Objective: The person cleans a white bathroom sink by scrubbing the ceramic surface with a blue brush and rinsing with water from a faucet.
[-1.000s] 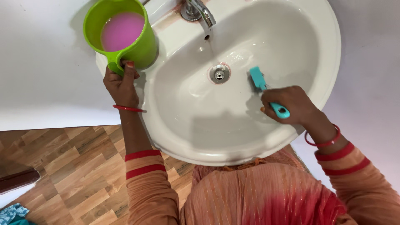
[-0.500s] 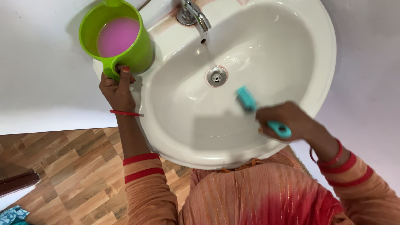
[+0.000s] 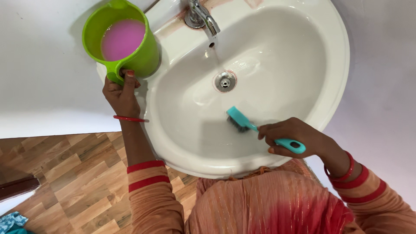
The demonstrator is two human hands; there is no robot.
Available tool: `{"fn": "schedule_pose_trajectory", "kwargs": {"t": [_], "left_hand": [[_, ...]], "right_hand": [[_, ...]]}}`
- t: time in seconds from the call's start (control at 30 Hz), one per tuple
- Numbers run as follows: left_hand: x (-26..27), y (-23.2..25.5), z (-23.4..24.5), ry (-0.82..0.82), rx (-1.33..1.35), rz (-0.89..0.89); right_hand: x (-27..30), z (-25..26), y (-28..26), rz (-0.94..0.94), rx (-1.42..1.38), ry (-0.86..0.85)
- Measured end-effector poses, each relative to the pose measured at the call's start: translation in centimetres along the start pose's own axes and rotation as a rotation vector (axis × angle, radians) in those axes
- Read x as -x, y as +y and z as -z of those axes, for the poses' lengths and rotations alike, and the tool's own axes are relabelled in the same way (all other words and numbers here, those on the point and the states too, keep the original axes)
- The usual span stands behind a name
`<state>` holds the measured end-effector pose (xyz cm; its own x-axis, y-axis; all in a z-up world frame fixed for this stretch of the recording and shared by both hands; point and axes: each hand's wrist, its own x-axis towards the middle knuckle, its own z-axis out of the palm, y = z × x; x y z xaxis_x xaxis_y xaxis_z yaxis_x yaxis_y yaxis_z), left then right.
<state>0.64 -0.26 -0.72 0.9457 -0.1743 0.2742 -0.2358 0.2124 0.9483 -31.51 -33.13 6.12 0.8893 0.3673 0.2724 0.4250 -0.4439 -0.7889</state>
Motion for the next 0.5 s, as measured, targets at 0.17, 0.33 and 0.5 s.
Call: {"fn": "schedule_pose_trajectory", "kwargs": {"t": [0.17, 0.33, 0.5], "left_hand": [[0.0, 0.0, -0.1, -0.002, 0.004, -0.003], [0.1, 0.2, -0.1, 0.016, -0.020, 0.004], [0.2, -0.1, 0.0, 0.018, -0.015, 0.000]], "right_hand": [[-1.7, 2.2, 3.1, -0.638, 0.392, -0.091], [-0.8, 0.5, 2.3, -0.359, 0.231, -0.078], [-0.5, -1.0, 3.2, -0.246, 0.195, -0.097]]}}
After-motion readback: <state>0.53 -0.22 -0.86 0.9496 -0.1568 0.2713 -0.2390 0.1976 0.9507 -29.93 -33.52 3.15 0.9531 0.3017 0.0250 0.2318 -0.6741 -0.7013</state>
